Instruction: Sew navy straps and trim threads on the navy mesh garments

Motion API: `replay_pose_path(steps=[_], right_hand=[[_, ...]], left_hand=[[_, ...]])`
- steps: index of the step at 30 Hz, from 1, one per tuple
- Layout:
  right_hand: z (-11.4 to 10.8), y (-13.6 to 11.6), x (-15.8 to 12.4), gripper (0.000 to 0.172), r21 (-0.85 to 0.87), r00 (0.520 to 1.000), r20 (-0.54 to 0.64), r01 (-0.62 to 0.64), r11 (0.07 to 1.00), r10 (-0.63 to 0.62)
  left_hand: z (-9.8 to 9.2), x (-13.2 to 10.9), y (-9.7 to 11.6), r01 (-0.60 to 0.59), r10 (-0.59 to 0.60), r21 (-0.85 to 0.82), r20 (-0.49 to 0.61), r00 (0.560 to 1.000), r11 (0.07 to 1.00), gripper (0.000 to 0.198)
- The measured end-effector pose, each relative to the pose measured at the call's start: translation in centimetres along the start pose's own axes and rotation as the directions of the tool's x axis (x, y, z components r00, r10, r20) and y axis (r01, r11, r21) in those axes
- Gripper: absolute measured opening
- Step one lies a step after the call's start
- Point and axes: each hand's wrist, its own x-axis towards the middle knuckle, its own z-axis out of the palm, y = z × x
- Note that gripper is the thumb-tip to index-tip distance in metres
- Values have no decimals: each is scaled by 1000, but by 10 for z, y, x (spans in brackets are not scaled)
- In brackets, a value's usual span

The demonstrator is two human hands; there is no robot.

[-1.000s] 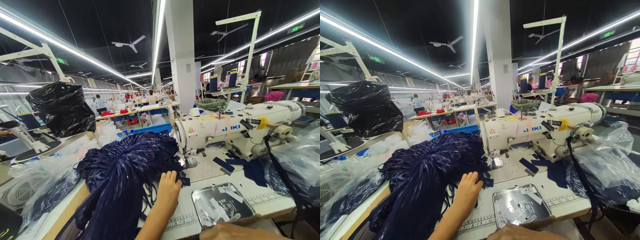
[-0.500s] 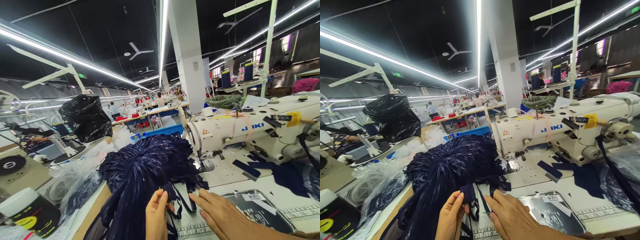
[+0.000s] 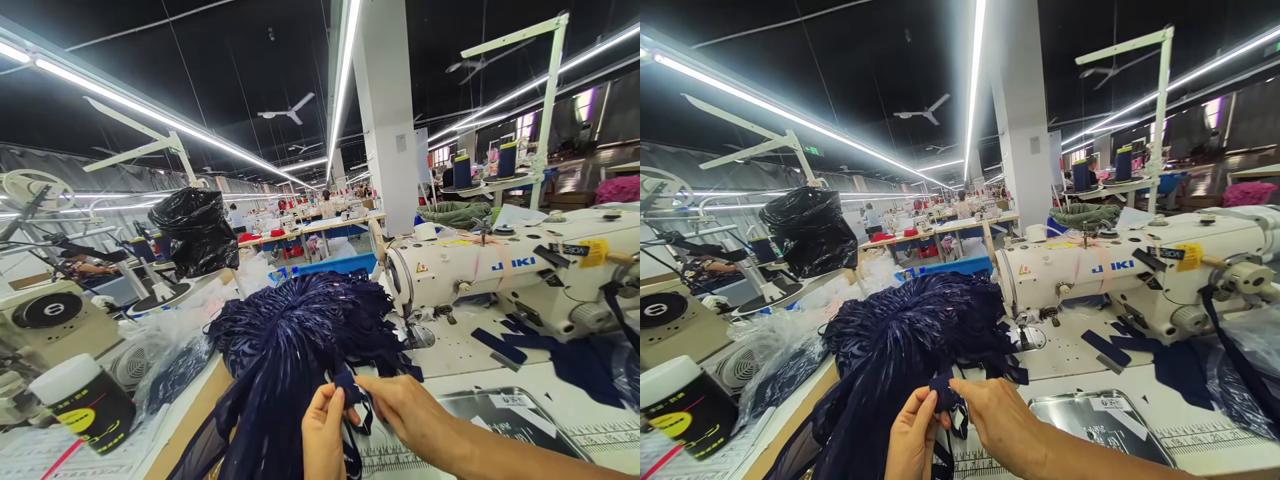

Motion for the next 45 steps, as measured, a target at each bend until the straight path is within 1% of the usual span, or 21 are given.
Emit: replay_pose_path(steps=[6,9,13,15,17,20,26,28,32,36,40,45], right_hand=[[0,-3,-1,28,-4,1000,-11,1,1000,-1],[1,-2,-1,30,17,1000,-1,-8,1000,8],[1,-1,-2,29,48,999,21,-25,999,24],[0,0,-1,28,51,1000,22,-18,999,17],[0,0,-1,29,39,1000,27,-10,999,9],[0,1,-1,30,-3,999,36,-6,1000,6],[2,4,-1,33,-17,999,43,-16,1000,16],[1,2,-1,31,-7,999,48,-14,1000,15],[-2,-1,-2,29,31,998,53,32,999,-33],[1,-1,-3,29,-12,998,47,37,999,-36],[4,1,-4,30,-58,999,32,29,998,-27],[3,-1,-4,33,-40,999,44,17,999,-15]], left_hand=[[10,-4,-2,-30,29,-4,-93,995,1000,30],[11,-4,-2,-33,33,7,-84,996,999,30],[8,-4,-1,-3,4,21,-40,999,1000,27],[6,-4,-3,-10,12,45,-29,1000,999,26],[6,-4,-4,-32,35,72,-46,998,997,27],[9,-5,-5,-52,61,93,-99,993,994,32],[13,-6,-1,-64,78,115,-113,991,991,33],[13,-6,0,-57,68,106,-101,993,993,31],[12,-5,3,2,0,40,-57,998,999,29],[14,-5,5,61,-64,-45,-50,997,997,28],[14,-6,5,72,-74,-84,-21,997,994,27],[10,-5,2,73,-73,-94,2,997,993,27]])
